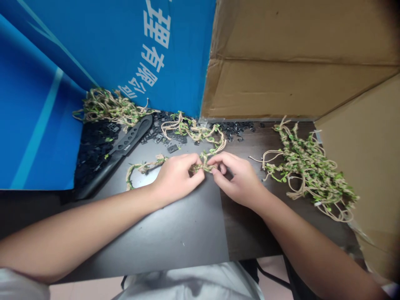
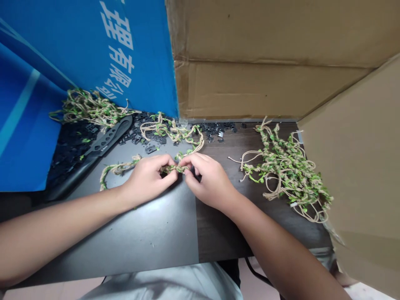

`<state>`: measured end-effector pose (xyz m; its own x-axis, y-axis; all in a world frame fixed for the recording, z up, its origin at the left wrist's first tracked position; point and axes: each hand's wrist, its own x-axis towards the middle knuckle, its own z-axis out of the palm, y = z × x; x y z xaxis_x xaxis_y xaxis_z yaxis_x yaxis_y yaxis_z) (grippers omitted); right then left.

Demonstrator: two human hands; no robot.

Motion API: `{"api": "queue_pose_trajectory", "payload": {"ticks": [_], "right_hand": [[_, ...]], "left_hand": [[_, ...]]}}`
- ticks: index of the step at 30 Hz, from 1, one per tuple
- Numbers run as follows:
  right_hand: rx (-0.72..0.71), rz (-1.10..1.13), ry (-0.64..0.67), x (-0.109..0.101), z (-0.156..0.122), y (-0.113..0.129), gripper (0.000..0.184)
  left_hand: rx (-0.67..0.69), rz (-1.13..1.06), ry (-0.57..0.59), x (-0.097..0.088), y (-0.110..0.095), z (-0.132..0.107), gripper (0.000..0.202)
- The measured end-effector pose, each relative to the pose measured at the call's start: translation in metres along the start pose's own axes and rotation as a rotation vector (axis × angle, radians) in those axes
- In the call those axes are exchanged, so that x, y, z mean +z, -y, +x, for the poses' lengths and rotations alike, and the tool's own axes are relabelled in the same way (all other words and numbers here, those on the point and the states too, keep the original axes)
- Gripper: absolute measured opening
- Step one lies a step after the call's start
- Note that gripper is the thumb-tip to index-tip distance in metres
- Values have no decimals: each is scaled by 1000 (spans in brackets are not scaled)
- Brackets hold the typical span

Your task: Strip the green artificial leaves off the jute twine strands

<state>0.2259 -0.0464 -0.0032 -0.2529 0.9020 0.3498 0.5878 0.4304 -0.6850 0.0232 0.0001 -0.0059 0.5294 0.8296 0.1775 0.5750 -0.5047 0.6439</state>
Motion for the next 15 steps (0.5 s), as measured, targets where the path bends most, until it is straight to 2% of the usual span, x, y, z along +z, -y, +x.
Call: {"api": "queue_pose_trajectory", "payload": {"ticks": [10, 15], "right_hand": [[67, -42, 59, 1, -1, -4, 24], [92, -116, 45, 2, -2, -8, 9]], "left_hand": [[-21, -9, -5, 0, 0, 0, 10], [-25, -15, 1, 0, 1, 0, 7]]}}
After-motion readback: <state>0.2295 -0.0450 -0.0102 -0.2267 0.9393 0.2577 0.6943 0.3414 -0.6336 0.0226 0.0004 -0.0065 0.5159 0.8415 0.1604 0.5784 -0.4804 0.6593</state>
